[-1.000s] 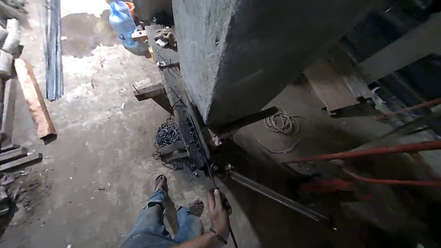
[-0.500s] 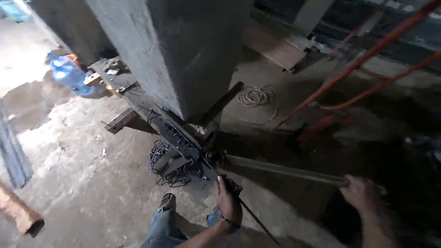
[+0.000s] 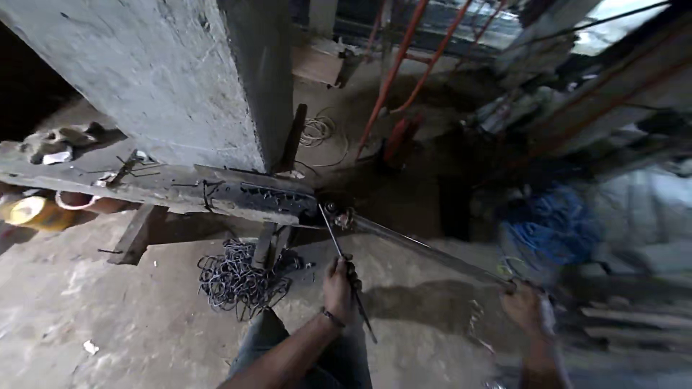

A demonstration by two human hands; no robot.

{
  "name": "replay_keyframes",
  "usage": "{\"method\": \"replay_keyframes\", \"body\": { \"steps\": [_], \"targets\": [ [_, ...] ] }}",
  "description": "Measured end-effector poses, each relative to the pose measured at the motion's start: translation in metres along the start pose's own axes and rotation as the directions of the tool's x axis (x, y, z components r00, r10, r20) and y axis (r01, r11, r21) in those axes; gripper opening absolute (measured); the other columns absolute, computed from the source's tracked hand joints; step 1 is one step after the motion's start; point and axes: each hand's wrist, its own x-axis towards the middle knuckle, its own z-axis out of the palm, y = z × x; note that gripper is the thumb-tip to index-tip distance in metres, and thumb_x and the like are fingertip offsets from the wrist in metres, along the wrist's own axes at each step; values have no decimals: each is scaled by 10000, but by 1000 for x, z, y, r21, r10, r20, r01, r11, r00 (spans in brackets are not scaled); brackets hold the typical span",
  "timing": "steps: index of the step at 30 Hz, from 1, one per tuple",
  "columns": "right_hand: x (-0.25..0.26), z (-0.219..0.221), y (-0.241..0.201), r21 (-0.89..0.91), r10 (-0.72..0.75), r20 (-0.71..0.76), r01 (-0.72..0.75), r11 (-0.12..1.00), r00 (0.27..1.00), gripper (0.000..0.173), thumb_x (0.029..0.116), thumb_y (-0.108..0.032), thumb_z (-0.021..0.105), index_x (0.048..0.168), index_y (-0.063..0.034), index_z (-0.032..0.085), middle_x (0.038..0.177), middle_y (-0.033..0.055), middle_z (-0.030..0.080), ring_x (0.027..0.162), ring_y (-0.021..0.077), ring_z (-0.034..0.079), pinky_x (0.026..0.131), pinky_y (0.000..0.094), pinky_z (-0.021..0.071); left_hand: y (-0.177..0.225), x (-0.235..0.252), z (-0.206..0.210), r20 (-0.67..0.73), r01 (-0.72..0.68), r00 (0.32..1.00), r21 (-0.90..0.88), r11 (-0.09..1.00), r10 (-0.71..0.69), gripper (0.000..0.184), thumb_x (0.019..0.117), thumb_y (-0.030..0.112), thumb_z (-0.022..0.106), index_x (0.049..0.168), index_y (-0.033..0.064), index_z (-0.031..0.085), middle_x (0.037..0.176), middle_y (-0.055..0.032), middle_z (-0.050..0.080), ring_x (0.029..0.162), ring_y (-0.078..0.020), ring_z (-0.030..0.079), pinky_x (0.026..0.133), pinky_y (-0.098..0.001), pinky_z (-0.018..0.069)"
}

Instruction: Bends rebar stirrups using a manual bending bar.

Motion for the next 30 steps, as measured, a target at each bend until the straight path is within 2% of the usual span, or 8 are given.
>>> {"method": "replay_keyframes", "body": {
  "steps": [4, 12, 16, 21, 24, 26, 28, 30],
  "targets": [
    [-149, 8, -16, 223, 175, -42, -161, 961, 984, 416, 1000, -44, 597, 1357, 160, 535, 1381, 414, 524, 1333, 545, 496, 1143, 622, 363, 45, -2, -53, 128, 40, 989, 225, 974, -71, 230, 1115, 165, 397, 1132, 7, 563, 700, -8, 518, 503, -83, 479, 460, -218, 450],
    [-317, 11, -71, -117, 398, -29, -399, 909, 917, 340, 968, -284, 686, 1161, -4, 705, 1203, 294, 679, 1233, 519, 579, 1050, 742, 367, 108, 18, -101, 158, 84, 971, 475, 876, -179, 241, 1103, 189, 449, 1179, 13, 596, 725, -14, 553, 527, -92, 507, 480, -227, 456],
    [-251, -12, -48, -188, 376, 120, -350, 918, 919, 327, 961, -312, 719, 1141, -38, 714, 1197, 247, 695, 1251, 468, 582, 1057, 698, 387, 101, 7, -84, 117, 119, 974, 468, 876, -195, 235, 1105, 190, 441, 1186, 22, 583, 756, -18, 564, 550, -89, 517, 503, -230, 470],
    [-103, -7, -6, -335, 260, 605, -55, 940, 753, 544, 887, -445, 786, 1270, -68, 697, 1362, 227, 634, 1355, 424, 521, 1130, 653, 368, 92, -4, -67, 67, 134, 983, 390, 911, -173, 221, 1101, 155, 446, 1221, 20, 573, 771, -22, 553, 559, -87, 505, 503, -225, 456],
    [-31, -19, -30, -141, 158, 351, -115, 983, 923, 537, 963, -141, 697, 1433, 58, 530, 1522, 377, 412, 1450, 543, 356, 1190, 671, 281, 98, -8, -66, 97, 109, 981, 452, 886, -169, 231, 1104, 145, 433, 1263, 30, 556, 835, -32, 591, 626, -104, 555, 569, -243, 504],
    [3, -37, -86, -5, 146, 25, -146, 989, 989, 510, 1021, -105, 565, 1513, -6, 473, 1595, 345, 333, 1495, 540, 280, 1206, 689, 224, 105, -14, -66, 152, 49, 977, 526, 849, -151, 252, 1109, 165, 417, 1255, 33, 575, 863, -33, 614, 675, -108, 583, 616, -250, 524],
    [0, -46, -157, 95, -3, -34, 7, 995, 999, 549, 1022, -180, 583, 1520, 12, 454, 1544, 332, 420, 1439, 530, 386, 1173, 696, 287, 117, -19, -61, 190, -11, 973, 604, 797, -131, 271, 1111, 187, 419, 1236, 27, 597, 868, -32, 644, 692, -104, 607, 642, -250, 538],
    [-50, -45, -243, 342, -182, 97, 139, 930, 979, 472, 1040, -297, 601, 1376, 34, 587, 1326, 286, 621, 1232, 431, 612, 1062, 601, 480, 128, -21, -56, 244, -74, 963, 654, 753, -117, 291, 1115, 209, 406, 1218, 26, 608, 848, -26, 656, 688, -99, 610, 647, -252, 538]
  ]
}}
